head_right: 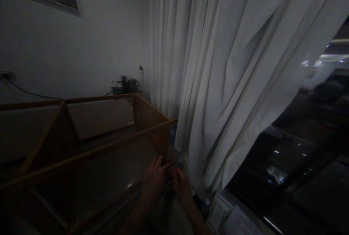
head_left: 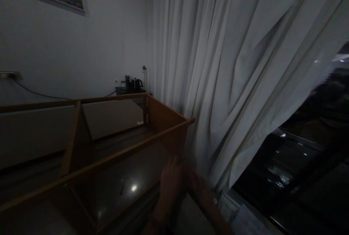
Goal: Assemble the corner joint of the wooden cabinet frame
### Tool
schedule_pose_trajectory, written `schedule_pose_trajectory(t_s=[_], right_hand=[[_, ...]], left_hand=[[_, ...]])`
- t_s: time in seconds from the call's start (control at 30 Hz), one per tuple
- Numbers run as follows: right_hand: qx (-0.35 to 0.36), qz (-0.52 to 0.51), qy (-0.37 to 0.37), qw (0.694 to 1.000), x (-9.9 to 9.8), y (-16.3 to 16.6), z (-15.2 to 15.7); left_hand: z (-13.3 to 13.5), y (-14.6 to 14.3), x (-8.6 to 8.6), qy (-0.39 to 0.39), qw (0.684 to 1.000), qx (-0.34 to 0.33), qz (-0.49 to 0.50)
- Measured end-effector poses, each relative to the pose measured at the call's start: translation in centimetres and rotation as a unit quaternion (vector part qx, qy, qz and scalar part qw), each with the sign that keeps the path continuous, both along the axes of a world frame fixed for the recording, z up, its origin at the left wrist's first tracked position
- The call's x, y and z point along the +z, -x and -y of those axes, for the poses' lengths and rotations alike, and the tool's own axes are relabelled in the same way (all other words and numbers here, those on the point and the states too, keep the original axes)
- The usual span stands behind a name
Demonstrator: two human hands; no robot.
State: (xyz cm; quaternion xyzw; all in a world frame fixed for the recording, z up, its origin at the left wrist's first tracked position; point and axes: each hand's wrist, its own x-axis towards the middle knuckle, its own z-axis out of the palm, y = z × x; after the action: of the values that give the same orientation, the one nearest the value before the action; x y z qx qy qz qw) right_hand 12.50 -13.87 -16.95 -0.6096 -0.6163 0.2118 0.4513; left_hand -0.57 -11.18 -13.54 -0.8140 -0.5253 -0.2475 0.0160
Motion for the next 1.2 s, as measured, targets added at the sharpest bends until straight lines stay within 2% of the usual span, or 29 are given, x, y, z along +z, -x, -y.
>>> schedule_pose_trajectory(t_s=[0.07, 0.13, 0.23, 0.3, 0.37, 0.47, 0.53, 0.6, 0.7, 0.8, 0.9, 1.0, 1.07, 1.1, 1.2], right_hand=[[-0.018, 0.12, -0.026, 0.992, 0.6, -0.6, 0.3], [-0.025, 0.256, -0.06, 0.964, 0.9, -1.1, 0.5], [0.005, 0.34, -0.099, 0.935, 1.1, -1.4, 0.5], [0.009, 0.322, -0.112, 0.94, 1.1, -1.1, 0.3], [-0.006, 0.247, -0.096, 0.964, 1.0, -0.7, 0.1], [-0.01, 0.074, -0.016, 0.997, 0.8, -0.2, -0.1], [0.009, -0.012, 0.038, 0.999, 0.8, 0.0, -0.1], [0.022, -0.039, 0.067, 0.997, 0.7, 0.0, 0.0], [0.011, 0.008, 0.057, 0.998, 0.6, -0.2, 0.3], [-0.047, 0.138, 0.0, 0.989, 0.4, -0.6, 0.4], [-0.084, 0.296, -0.069, 0.949, 0.2, -1.1, 0.3], [-0.064, 0.379, -0.1, 0.918, 0.4, -1.6, 0.4], [-0.047, 0.389, -0.092, 0.916, 0.5, -1.6, 0.5], [-0.043, 0.371, -0.083, 0.924, 0.5, -1.4, 0.6], [-0.034, 0.224, -0.031, 0.974, 0.3, -0.7, 0.5]], left_hand=[[0.0, 0.0, 0.0, 0.0, 1.0, 0.005, -0.004], [0.0, 0.0, -0.1, 0.001, 1.0, 0.008, -0.008], [-0.2, -0.1, -0.3, 0.001, 1.0, 0.009, -0.008], [-0.2, -0.1, -0.3, 0.002, 1.0, 0.012, -0.007], [-0.3, -0.1, -0.4, 0.0, 1.0, 0.013, -0.006], [-0.2, -0.1, -0.2, -0.005, 1.0, 0.012, -0.002], [-0.2, -0.1, -0.1, -0.007, 1.0, 0.007, -0.003], [-0.1, -0.1, 0.0, -0.008, 1.0, 0.003, -0.005], [-0.1, -0.1, 0.0, -0.006, 1.0, 0.005, -0.007], [-0.1, -0.1, -0.3, -0.007, 1.0, 0.014, -0.002], [-0.2, -0.2, -0.5, -0.01, 1.0, 0.013, -0.005], [-0.2, -0.2, -0.6, -0.01, 1.0, 0.016, -0.008], [-0.2, -0.2, -0.5, -0.012, 1.0, 0.015, -0.007], [-0.2, -0.2, -0.5, -0.013, 1.0, 0.014, -0.005], [-0.2, -0.2, -0.5, -0.012, 1.0, 0.013, -0.002]])
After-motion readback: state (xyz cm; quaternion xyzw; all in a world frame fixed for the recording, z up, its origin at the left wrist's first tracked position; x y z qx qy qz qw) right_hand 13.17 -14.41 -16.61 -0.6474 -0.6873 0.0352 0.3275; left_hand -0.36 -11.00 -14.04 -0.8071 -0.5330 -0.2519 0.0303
